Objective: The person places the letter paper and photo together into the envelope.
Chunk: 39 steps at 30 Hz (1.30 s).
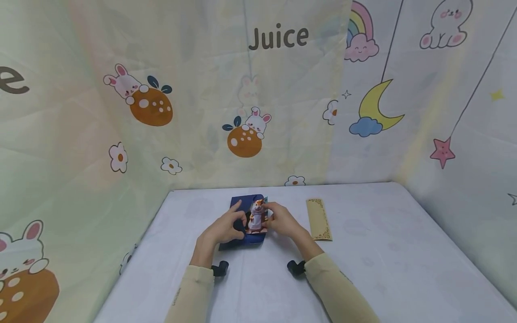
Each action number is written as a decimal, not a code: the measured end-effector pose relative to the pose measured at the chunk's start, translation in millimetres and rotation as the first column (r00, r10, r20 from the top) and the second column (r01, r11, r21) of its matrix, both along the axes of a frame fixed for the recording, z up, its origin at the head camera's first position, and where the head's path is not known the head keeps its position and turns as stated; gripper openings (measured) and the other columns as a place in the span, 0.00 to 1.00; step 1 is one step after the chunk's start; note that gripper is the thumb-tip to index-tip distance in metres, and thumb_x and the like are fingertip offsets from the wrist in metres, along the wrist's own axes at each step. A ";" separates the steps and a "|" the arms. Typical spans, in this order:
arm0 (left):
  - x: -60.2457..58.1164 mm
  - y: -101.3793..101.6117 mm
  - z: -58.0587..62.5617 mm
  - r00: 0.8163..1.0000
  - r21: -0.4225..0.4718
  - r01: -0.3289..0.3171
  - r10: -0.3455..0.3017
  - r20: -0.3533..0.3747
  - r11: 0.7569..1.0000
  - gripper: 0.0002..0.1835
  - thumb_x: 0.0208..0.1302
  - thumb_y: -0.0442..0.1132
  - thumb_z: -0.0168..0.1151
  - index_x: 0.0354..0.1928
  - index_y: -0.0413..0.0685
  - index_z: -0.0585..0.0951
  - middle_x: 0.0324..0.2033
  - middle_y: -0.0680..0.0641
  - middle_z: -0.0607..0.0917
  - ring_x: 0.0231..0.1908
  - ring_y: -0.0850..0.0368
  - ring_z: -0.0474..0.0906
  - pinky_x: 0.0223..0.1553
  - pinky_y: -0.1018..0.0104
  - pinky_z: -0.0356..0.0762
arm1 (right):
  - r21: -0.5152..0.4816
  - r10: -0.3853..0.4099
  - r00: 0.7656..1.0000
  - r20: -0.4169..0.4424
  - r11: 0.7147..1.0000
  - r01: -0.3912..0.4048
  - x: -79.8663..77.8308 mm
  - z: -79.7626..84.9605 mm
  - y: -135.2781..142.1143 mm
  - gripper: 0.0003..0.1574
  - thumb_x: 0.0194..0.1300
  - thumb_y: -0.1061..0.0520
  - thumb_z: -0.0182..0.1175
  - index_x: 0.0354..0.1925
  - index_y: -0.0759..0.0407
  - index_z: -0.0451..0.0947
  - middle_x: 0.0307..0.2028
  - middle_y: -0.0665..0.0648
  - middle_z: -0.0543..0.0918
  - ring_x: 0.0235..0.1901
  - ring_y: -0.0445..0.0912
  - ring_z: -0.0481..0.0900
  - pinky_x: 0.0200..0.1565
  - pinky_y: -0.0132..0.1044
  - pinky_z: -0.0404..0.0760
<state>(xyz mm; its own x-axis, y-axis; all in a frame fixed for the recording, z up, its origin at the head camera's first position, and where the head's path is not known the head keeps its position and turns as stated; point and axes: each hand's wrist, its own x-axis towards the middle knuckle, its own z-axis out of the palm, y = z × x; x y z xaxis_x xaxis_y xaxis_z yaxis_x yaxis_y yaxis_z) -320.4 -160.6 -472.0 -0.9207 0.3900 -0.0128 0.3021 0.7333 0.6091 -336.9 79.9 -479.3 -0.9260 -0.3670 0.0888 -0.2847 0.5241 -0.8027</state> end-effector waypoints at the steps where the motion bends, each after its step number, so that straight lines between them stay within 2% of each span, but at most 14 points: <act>1: 0.0 -0.1 0.0 1.000 -0.001 -0.002 0.002 0.001 1.000 0.15 0.55 0.34 0.76 0.39 0.56 0.80 0.84 0.47 0.48 0.79 0.32 0.54 0.68 0.32 0.67 | 0.001 0.002 1.000 -0.003 1.000 -0.002 -0.3 -0.2 -0.5 0.40 0.61 0.73 0.66 0.71 0.64 0.70 0.67 0.64 0.76 0.30 0.42 0.78 0.32 0.33 0.77; 6: -0.1 -0.8 0.3 1.000 0.005 -0.005 0.005 0.001 1.000 0.15 0.54 0.33 0.76 0.38 0.58 0.80 0.84 0.46 0.49 0.79 0.31 0.53 0.69 0.31 0.64 | 0.012 -0.009 1.000 0.010 1.000 0.009 -2.2 -2.0 -2.1 0.42 0.62 0.69 0.70 0.72 0.64 0.69 0.67 0.64 0.76 0.29 0.42 0.77 0.31 0.33 0.76; 12: 0.2 -1.5 1.2 1.000 0.006 0.001 -0.001 -0.001 1.000 0.17 0.54 0.33 0.76 0.36 0.61 0.78 0.84 0.46 0.50 0.79 0.31 0.53 0.69 0.31 0.65 | 0.014 -0.026 0.999 0.043 1.000 0.026 -4.0 -3.6 -3.4 0.44 0.62 0.68 0.71 0.74 0.61 0.68 0.64 0.63 0.79 0.28 0.43 0.77 0.30 0.34 0.76; 20: 0.6 -1.9 1.3 1.000 0.018 0.005 -0.005 -0.002 1.000 0.16 0.53 0.32 0.76 0.37 0.57 0.79 0.84 0.46 0.49 0.79 0.31 0.53 0.69 0.31 0.64 | 0.008 0.005 0.998 0.058 1.000 -0.005 -9.4 -4.3 -8.2 0.47 0.62 0.66 0.72 0.76 0.62 0.65 0.52 0.64 0.85 0.27 0.43 0.79 0.30 0.35 0.78; 29: -2.0 -2.9 -3.6 1.000 0.005 -0.002 0.002 0.010 1.000 0.16 0.54 0.34 0.76 0.37 0.59 0.78 0.85 0.49 0.47 0.79 0.32 0.54 0.70 0.31 0.64 | 0.036 -0.012 0.998 0.055 0.999 0.010 -10.5 -3.4 -14.7 0.46 0.63 0.64 0.72 0.75 0.61 0.66 0.64 0.65 0.81 0.28 0.43 0.78 0.33 0.35 0.77; 34: -2.0 -2.4 -3.3 1.000 0.006 0.009 -0.009 -0.006 1.000 0.16 0.53 0.33 0.76 0.38 0.57 0.79 0.84 0.46 0.48 0.79 0.31 0.54 0.69 0.32 0.66 | 0.036 -0.012 0.997 0.074 0.999 0.009 -11.3 -2.7 -17.9 0.46 0.63 0.63 0.72 0.76 0.61 0.66 0.61 0.65 0.82 0.27 0.43 0.81 0.33 0.35 0.78; 39: -1.2 -1.8 -2.7 1.000 -0.001 0.008 -0.008 -0.015 1.000 0.16 0.53 0.33 0.76 0.38 0.58 0.79 0.84 0.46 0.48 0.79 0.31 0.55 0.68 0.33 0.68 | -0.003 0.012 0.996 0.091 1.000 -0.012 -13.3 -6.2 -20.4 0.44 0.63 0.64 0.71 0.75 0.62 0.67 0.56 0.67 0.84 0.27 0.43 0.85 0.34 0.35 0.85</act>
<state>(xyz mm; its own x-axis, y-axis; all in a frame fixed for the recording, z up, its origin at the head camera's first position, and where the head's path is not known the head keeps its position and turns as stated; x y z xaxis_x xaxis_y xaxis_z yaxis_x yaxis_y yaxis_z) -321.6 -162.4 -474.7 -0.9177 0.3972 0.0009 0.3173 0.7317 0.6033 -350.2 59.6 -485.5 -0.9258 -0.3780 0.0049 -0.2165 0.5194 -0.8267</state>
